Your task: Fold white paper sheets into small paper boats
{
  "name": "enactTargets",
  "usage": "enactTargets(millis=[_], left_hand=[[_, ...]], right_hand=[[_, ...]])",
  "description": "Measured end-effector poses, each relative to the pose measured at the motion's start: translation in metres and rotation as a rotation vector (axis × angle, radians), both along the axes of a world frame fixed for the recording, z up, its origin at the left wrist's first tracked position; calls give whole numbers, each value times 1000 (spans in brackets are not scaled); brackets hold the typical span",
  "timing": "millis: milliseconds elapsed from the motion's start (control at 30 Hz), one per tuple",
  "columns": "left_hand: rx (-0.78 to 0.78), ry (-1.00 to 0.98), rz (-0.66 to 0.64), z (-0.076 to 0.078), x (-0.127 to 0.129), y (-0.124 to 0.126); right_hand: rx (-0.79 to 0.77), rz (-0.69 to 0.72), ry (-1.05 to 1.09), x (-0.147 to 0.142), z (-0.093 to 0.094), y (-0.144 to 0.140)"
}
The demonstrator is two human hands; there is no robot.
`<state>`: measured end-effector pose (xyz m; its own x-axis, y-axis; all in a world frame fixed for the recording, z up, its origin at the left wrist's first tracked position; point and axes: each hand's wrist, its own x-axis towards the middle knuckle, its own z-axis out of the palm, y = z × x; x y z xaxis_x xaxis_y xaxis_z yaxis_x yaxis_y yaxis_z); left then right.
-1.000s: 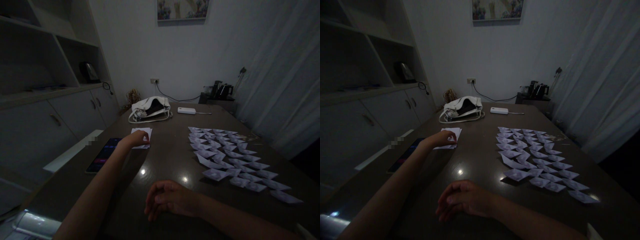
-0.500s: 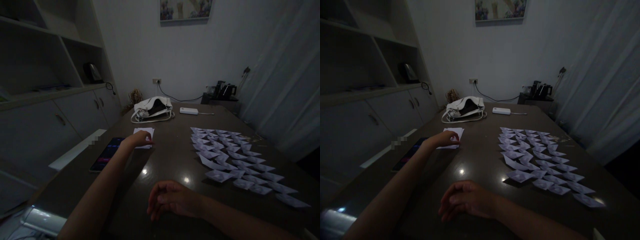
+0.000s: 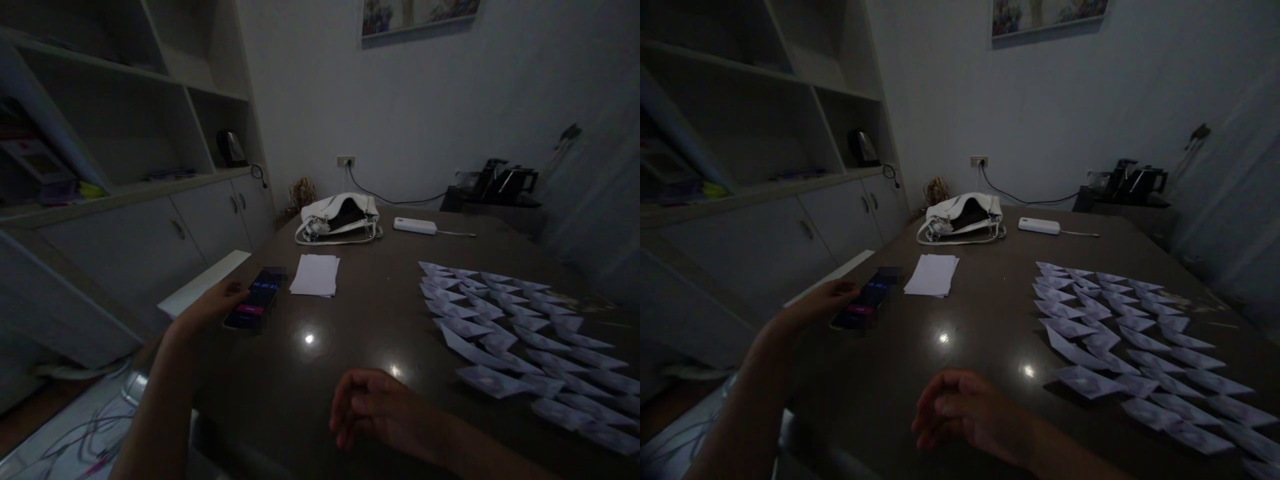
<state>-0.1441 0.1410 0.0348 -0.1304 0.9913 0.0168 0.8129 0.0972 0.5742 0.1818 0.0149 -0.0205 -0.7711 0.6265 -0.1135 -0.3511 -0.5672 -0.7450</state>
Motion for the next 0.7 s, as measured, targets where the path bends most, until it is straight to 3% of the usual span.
enactTargets(millis=[100,267,433,500,700], left_hand=[[-16,-101,-32,-15,-6,-9],[8,-113,-27,-22,0,-16],[46,94,53,-33,25,-31],[84,388,81,-37,36,-37],[92,506,153,-39,50,-44]], right_hand=[[-3,-4,2,0,3,0],[5,-2,-3,-1,4,-1],[51,-14,17,-3,-6,-3],[99,-13,30,-4,-12,-3],[156,24,24,-4,-22,1]])
